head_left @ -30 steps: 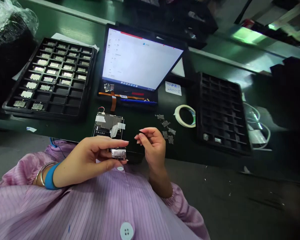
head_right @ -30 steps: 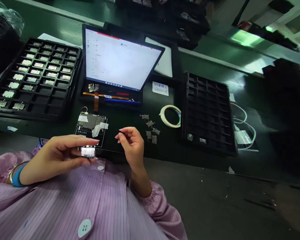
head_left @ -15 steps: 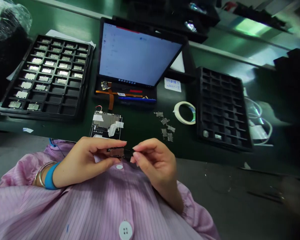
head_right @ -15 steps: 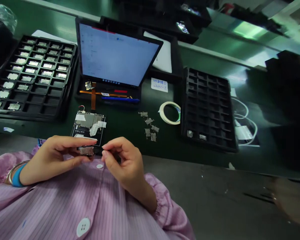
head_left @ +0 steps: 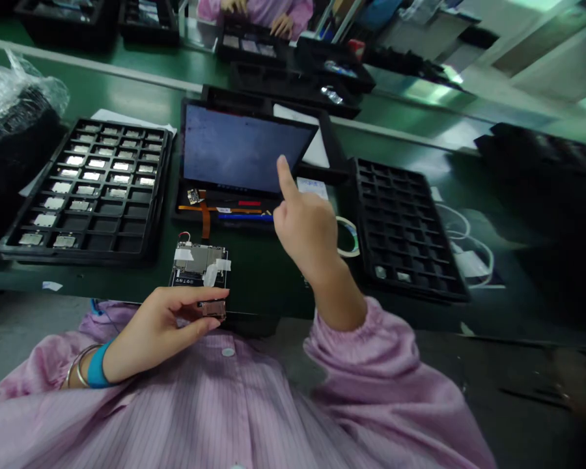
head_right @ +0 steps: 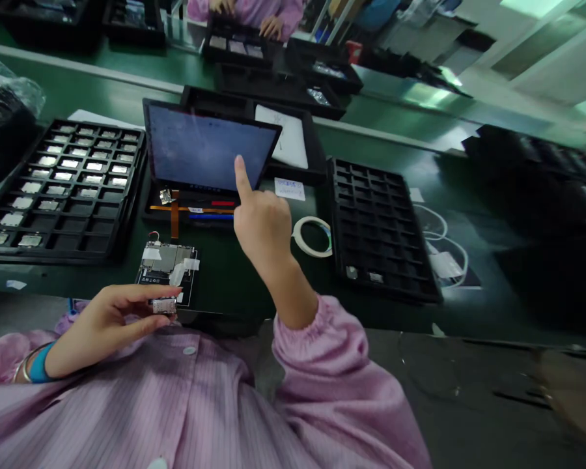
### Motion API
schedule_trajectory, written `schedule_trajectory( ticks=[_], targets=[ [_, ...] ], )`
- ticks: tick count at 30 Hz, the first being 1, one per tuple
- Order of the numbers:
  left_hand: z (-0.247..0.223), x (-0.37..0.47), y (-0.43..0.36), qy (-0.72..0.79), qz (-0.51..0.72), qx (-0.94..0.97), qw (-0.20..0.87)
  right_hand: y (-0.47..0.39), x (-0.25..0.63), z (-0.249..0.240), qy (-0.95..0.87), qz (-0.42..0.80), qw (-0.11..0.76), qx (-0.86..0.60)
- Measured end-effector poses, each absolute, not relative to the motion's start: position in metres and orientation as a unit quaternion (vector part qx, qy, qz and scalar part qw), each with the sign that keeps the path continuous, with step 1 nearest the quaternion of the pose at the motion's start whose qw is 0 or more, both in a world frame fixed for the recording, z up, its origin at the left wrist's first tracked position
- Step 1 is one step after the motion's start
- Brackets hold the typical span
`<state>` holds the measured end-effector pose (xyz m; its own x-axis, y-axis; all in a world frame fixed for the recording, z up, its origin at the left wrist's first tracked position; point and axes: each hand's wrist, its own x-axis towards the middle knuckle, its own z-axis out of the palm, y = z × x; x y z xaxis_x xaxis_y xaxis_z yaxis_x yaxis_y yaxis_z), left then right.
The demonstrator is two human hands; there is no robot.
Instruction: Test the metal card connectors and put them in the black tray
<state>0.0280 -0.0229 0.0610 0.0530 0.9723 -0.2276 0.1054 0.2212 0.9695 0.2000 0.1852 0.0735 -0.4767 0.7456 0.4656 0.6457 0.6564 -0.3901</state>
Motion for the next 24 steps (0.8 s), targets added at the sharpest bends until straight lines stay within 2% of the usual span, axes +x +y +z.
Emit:
schedule_trajectory(
  ticks=[6, 12, 15, 17, 19, 21, 24],
  targets=[
    [0.06, 0.026, -0.024, 0.557, 0.407, 0.437, 0.577, 0.236, 0.175, 0.062, -0.891, -0.049, 0.198, -0.406],
    [0.057, 0.023, -0.02, 0.544, 0.419, 0.434, 0.583, 0.223, 0.182, 0.059, -0.882, -0.047, 0.124, -0.452],
    [0.059, 0.024, -0.019, 0.542, 0.426, 0.429, 0.583, 0.187, 0.191, 0.077, -0.881, 0.032, 0.198, -0.429],
    [0.062, 0.025, -0.019, 0.542, 0.433, 0.424, 0.582, 0.15, 0.197, 0.088, -0.862, 0.147, 0.292, -0.388],
    [0.065, 0.025, -0.02, 0.535, 0.443, 0.423, 0.583, 0.112, 0.204, 0.094, -0.813, 0.295, 0.347, -0.363],
    [0.067, 0.024, -0.021, 0.523, 0.45, 0.426, 0.585, 0.08, 0.209, 0.094, -0.758, 0.418, 0.351, -0.358],
    [0.07, 0.024, -0.022, 0.509, 0.451, 0.438, 0.588, 0.057, 0.213, 0.089, -0.693, 0.514, 0.35, -0.366]
  ],
)
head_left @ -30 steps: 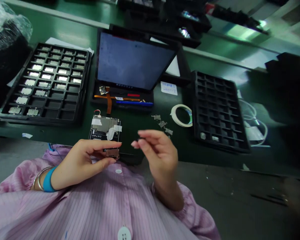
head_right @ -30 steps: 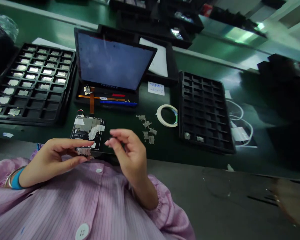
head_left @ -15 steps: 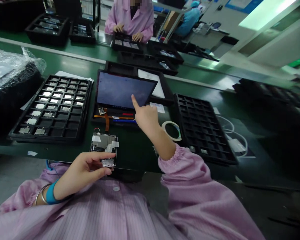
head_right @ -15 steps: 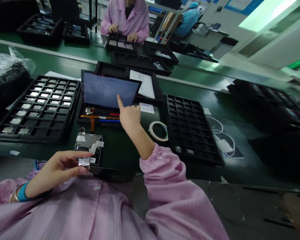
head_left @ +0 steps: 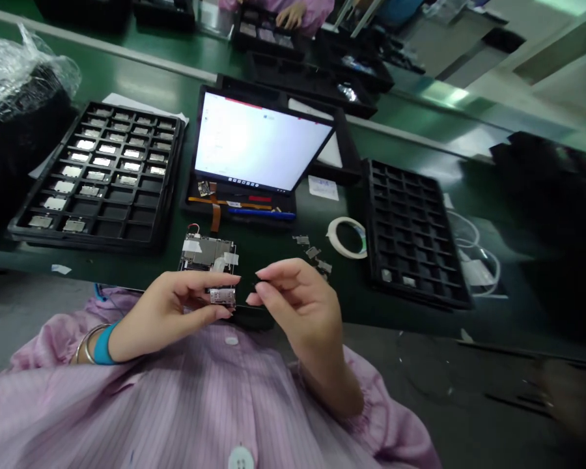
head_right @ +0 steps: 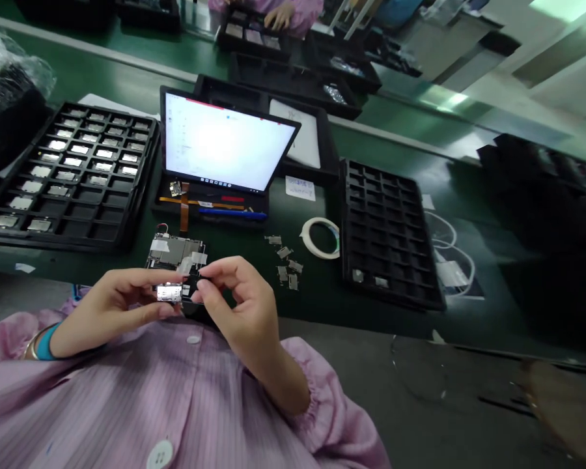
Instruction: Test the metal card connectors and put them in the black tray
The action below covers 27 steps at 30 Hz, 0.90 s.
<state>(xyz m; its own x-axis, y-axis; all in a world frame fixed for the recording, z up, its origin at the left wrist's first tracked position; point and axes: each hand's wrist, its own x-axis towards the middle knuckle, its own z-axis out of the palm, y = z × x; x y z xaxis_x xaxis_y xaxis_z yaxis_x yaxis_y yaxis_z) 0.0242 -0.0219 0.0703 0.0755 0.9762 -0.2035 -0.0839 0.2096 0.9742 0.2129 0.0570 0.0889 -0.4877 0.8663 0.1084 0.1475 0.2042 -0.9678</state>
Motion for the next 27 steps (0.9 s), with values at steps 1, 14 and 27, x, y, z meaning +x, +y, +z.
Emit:
schedule_trajectory(
  ticks=[1, 14, 27],
  targets=[
    [0.071, 0.024, -0.022, 0.506, 0.449, 0.444, 0.587, 0.054, 0.213, 0.087, -0.682, 0.526, 0.349, -0.369],
    [0.077, 0.027, -0.02, 0.448, 0.48, 0.444, 0.61, 0.045, 0.215, 0.089, -0.66, 0.531, 0.373, -0.379],
    [0.075, 0.029, -0.021, 0.422, 0.486, 0.417, 0.642, 0.041, 0.221, 0.084, -0.662, 0.55, 0.346, -0.373]
  ],
)
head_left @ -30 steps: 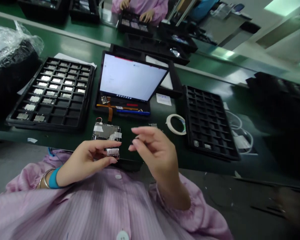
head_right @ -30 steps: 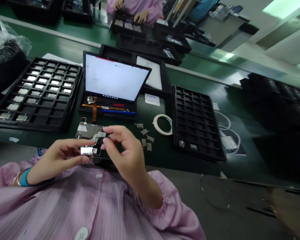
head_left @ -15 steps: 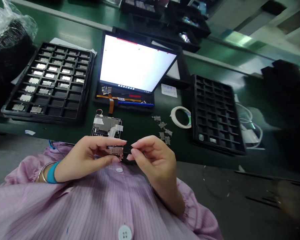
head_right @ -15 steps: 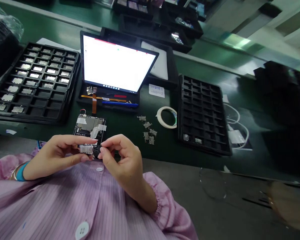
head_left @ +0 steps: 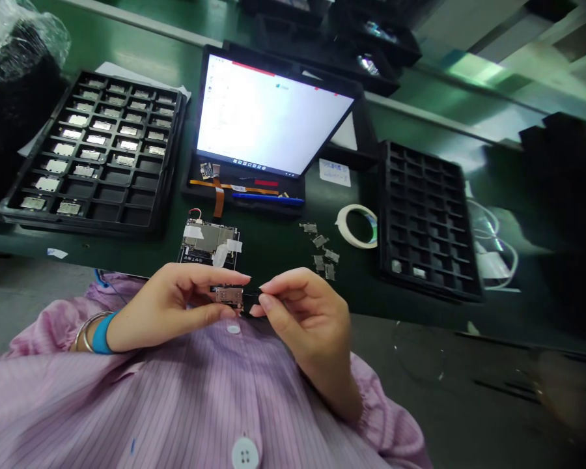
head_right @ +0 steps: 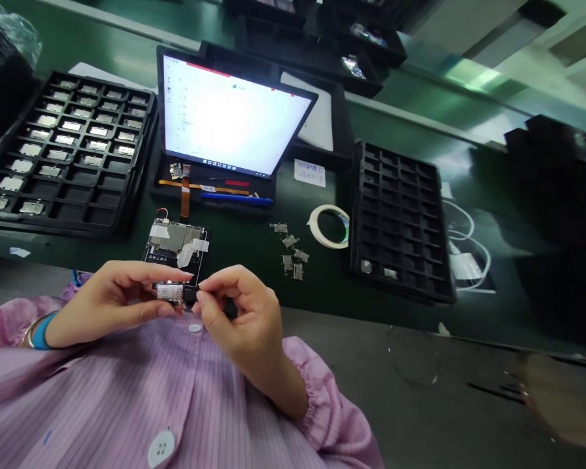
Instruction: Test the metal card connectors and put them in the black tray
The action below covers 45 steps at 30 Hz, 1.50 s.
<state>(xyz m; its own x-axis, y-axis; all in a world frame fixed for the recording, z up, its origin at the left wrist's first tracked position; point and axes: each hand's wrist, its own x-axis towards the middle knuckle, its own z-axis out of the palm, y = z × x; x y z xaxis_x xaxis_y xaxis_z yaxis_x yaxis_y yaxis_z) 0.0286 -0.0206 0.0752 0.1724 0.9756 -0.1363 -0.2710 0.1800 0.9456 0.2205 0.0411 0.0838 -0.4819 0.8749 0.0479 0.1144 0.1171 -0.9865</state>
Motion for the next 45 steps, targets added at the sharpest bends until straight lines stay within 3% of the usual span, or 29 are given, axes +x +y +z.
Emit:
schedule_trajectory(
  ticks=[28, 45],
  targets=[
    [0.0734, 0.029, -0.0232, 0.456, 0.446, 0.455, 0.622, 0.04, 0.2242, 0.0767, -0.64, 0.58, 0.345, -0.367],
    [0.0748, 0.0321, -0.0246, 0.443, 0.47, 0.472, 0.6, 0.0377, 0.2224, 0.0815, -0.636, 0.618, 0.244, -0.393]
  ],
)
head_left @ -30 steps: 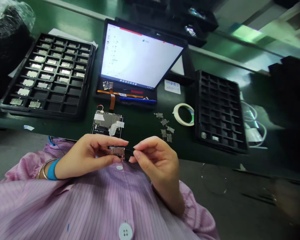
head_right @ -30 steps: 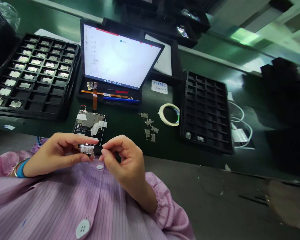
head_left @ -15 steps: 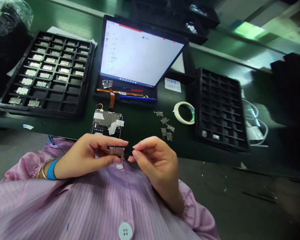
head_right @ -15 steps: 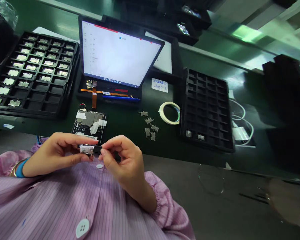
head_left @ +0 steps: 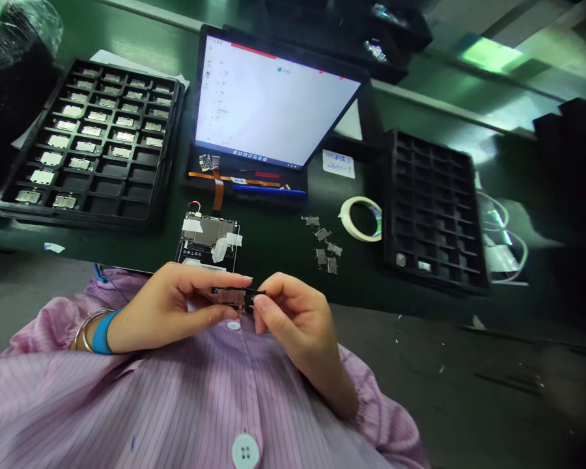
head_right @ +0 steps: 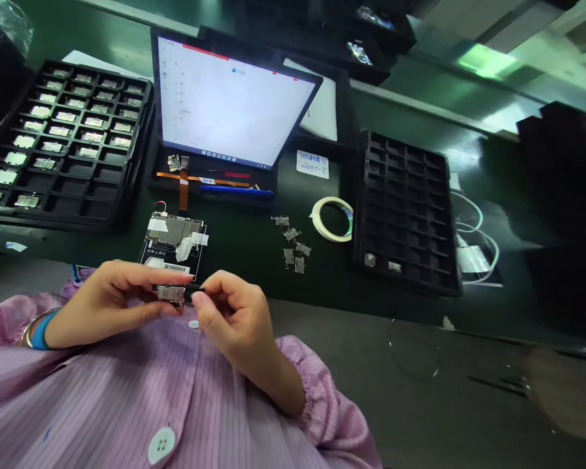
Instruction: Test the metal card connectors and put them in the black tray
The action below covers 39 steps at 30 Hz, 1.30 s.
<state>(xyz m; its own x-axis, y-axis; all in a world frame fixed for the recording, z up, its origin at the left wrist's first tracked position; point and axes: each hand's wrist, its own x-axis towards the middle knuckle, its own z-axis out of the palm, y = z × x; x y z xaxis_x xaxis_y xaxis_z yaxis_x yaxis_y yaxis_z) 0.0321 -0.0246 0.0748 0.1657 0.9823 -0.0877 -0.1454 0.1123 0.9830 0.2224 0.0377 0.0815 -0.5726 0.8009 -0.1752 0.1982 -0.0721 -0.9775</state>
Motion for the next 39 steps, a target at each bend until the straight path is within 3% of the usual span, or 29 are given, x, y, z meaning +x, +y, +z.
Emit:
schedule_trajectory(
  ticks=[10, 18, 28, 32, 39],
  targets=[
    [0.071, 0.035, -0.025, 0.446, 0.454, 0.489, 0.597, 0.035, 0.222, 0.079, -0.61, 0.654, 0.22, -0.388],
    [0.071, 0.031, -0.024, 0.451, 0.424, 0.49, 0.613, 0.052, 0.229, 0.054, -0.429, 0.851, 0.112, -0.282],
    [0.07, 0.033, -0.022, 0.438, 0.407, 0.507, 0.621, 0.052, 0.219, 0.043, -0.338, 0.896, 0.074, -0.278],
    [0.065, 0.034, -0.021, 0.469, 0.407, 0.58, 0.528, 0.05, 0.221, 0.047, -0.387, 0.851, 0.132, -0.33],
    [0.041, 0.029, -0.006, 0.585, 0.335, 0.71, 0.204, 0.064, 0.22, 0.04, -0.52, 0.688, 0.316, -0.396]
  ],
)
